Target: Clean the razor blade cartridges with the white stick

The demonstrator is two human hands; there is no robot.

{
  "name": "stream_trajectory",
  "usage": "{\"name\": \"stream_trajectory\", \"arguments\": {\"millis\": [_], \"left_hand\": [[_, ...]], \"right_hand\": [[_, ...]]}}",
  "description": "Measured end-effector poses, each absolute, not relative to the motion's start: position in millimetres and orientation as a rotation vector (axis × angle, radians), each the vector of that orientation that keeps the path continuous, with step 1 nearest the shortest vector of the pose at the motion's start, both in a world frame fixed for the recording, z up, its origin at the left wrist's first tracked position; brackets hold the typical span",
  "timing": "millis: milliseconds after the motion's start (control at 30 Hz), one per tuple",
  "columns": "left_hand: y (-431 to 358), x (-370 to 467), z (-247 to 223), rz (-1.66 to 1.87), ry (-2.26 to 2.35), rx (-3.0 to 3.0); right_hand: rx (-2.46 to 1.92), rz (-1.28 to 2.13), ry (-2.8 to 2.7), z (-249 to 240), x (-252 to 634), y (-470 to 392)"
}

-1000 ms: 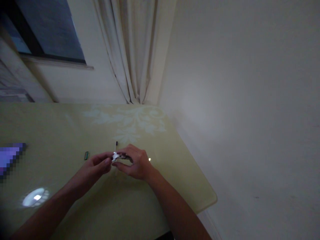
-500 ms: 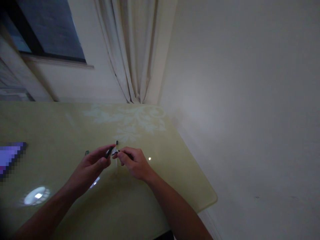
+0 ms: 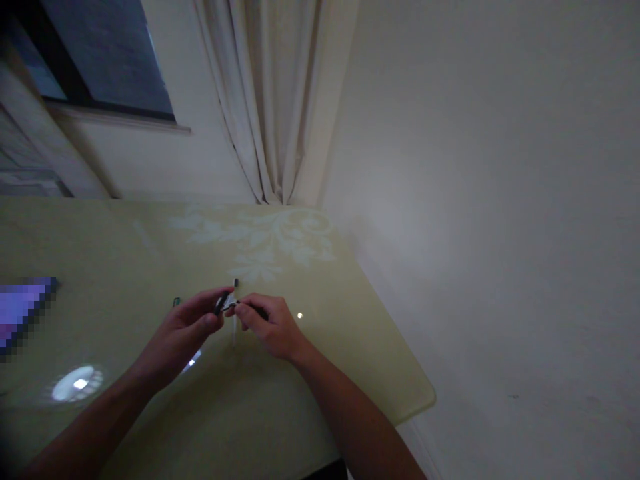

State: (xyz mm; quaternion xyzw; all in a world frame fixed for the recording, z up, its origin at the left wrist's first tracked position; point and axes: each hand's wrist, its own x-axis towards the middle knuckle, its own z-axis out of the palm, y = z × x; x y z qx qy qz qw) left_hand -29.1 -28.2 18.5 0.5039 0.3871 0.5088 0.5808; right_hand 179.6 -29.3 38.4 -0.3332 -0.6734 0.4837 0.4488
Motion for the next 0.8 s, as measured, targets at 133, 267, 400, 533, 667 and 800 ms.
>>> {"name": "stream_trajectory", "arguments": {"millis": [133, 267, 400, 533, 667, 800], "left_hand": [[-29.4, -28.2, 21.6, 1.171, 0.908, 1.140], [-28.7, -27.5, 23.5, 1.184, 0.897, 1.119], [-28.7, -27.1, 24.0, 1.184, 0.896, 1.128], [-29.8, -27.2, 24.7, 1.183, 0.880, 1.135], [-29.9, -27.7, 25.9, 1.178, 0.869, 1.156], [-29.0, -27.4, 27.0, 1.182, 0.872, 1.161]], "right_hand": [[-0.784, 1.194, -1.657, 36.5, 179.3, -28.3], [-0.789, 1.182, -1.657, 36.8, 179.5, -28.5], [-0.801, 1.155, -1.664, 37.5, 180.1, -28.9], [-0.797, 1.147, -1.688, 38.1, 180.6, -28.7], [-0.806, 1.146, -1.698, 38.8, 181.0, -28.9], [-0.811, 1.146, -1.694, 39.8, 181.2, -29.3]]}}
